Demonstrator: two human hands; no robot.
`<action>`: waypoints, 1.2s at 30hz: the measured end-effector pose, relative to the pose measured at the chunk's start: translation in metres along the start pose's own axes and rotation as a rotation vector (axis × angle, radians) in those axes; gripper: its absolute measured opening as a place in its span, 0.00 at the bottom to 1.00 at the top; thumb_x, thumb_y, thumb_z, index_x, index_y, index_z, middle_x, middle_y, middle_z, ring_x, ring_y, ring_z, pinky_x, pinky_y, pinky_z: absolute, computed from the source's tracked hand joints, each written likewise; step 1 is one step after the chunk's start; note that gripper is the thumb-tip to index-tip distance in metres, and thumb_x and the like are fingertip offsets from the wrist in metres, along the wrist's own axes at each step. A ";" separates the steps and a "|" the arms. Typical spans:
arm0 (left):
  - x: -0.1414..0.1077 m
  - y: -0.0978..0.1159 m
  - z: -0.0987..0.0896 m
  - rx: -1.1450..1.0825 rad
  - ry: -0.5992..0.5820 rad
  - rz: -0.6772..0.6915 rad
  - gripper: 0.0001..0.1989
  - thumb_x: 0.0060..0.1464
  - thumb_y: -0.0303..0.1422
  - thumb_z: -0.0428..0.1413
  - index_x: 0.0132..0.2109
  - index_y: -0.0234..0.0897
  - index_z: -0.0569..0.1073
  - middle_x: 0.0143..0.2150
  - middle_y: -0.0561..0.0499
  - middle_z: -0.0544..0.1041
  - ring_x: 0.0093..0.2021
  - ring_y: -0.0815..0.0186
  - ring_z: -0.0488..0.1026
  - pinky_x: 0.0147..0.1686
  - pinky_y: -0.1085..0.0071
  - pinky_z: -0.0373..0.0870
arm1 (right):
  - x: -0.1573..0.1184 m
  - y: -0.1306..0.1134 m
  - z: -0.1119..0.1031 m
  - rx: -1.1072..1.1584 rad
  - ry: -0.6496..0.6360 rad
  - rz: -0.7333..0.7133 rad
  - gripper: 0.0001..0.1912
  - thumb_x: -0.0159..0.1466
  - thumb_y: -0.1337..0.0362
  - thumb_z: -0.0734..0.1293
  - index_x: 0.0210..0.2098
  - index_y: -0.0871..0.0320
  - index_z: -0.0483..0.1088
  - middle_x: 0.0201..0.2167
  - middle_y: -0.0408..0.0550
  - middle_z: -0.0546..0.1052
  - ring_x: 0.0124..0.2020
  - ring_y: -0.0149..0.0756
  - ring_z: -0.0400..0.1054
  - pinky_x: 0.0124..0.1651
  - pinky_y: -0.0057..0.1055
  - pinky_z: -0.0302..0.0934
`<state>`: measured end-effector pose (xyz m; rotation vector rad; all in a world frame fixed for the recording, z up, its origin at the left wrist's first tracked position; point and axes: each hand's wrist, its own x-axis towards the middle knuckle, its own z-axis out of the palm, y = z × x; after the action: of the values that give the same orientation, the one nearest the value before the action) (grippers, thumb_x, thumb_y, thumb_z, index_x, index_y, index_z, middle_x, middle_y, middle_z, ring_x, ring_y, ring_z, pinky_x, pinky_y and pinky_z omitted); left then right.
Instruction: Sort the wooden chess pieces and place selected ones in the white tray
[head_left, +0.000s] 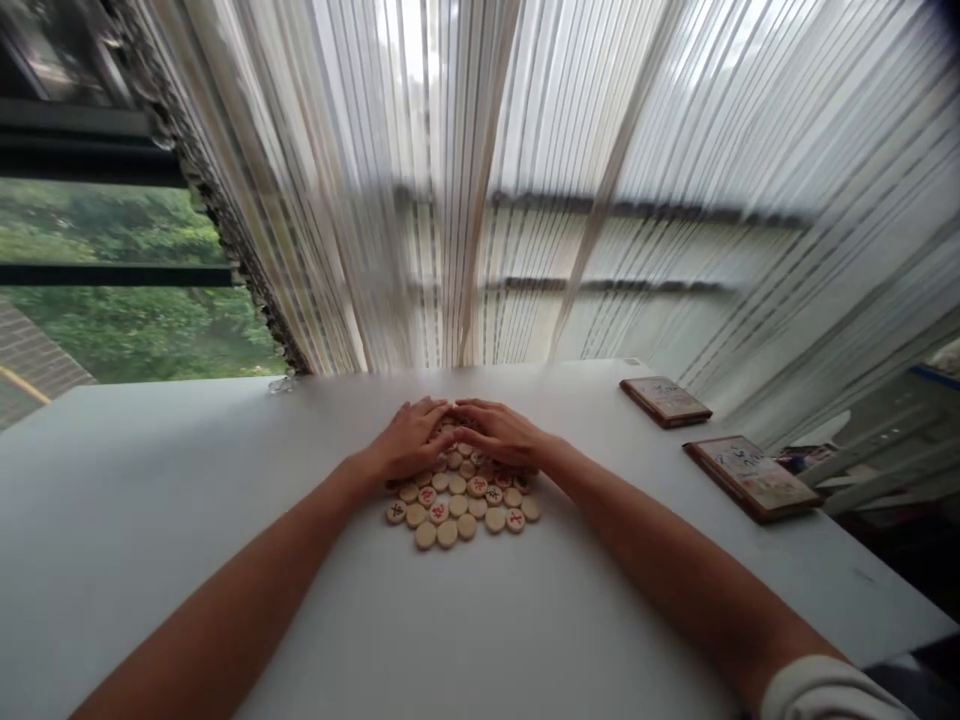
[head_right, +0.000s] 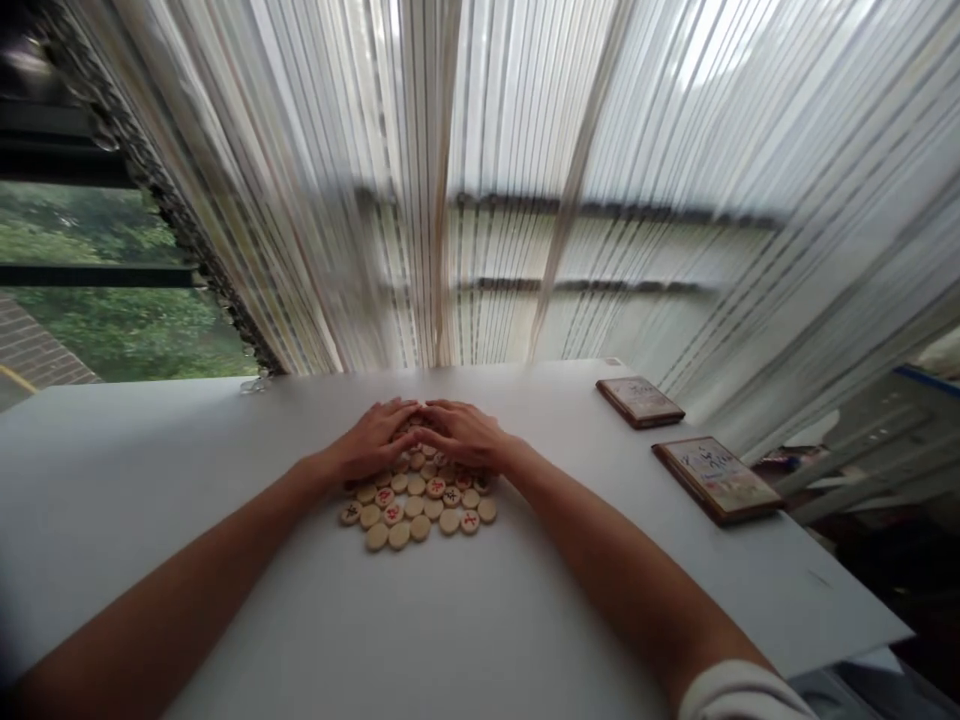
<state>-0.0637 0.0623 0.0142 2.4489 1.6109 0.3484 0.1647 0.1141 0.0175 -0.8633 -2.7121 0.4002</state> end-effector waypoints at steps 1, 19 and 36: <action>-0.004 0.003 -0.001 0.002 -0.002 0.002 0.35 0.71 0.53 0.41 0.74 0.36 0.62 0.77 0.40 0.61 0.79 0.48 0.51 0.76 0.45 0.44 | -0.004 0.001 -0.003 -0.003 0.008 0.011 0.42 0.74 0.35 0.51 0.74 0.57 0.61 0.74 0.58 0.63 0.75 0.49 0.57 0.75 0.47 0.50; -0.074 0.029 0.022 0.052 0.186 -0.126 0.30 0.72 0.43 0.45 0.72 0.31 0.64 0.77 0.34 0.58 0.79 0.44 0.49 0.76 0.43 0.47 | -0.104 -0.041 0.008 -0.103 0.216 -0.136 0.14 0.76 0.61 0.61 0.50 0.55 0.78 0.48 0.57 0.79 0.49 0.49 0.72 0.54 0.49 0.65; -0.110 0.088 0.029 0.174 0.033 -0.136 0.60 0.51 0.66 0.58 0.78 0.32 0.54 0.80 0.29 0.48 0.78 0.26 0.43 0.69 0.22 0.34 | -0.142 -0.023 0.013 -0.120 -0.011 0.259 0.67 0.57 0.31 0.72 0.80 0.53 0.38 0.81 0.62 0.40 0.80 0.66 0.29 0.76 0.67 0.39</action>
<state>-0.0199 -0.0739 0.0015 2.4496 1.8836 0.2382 0.2601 0.0089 -0.0108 -1.2557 -2.6631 0.2966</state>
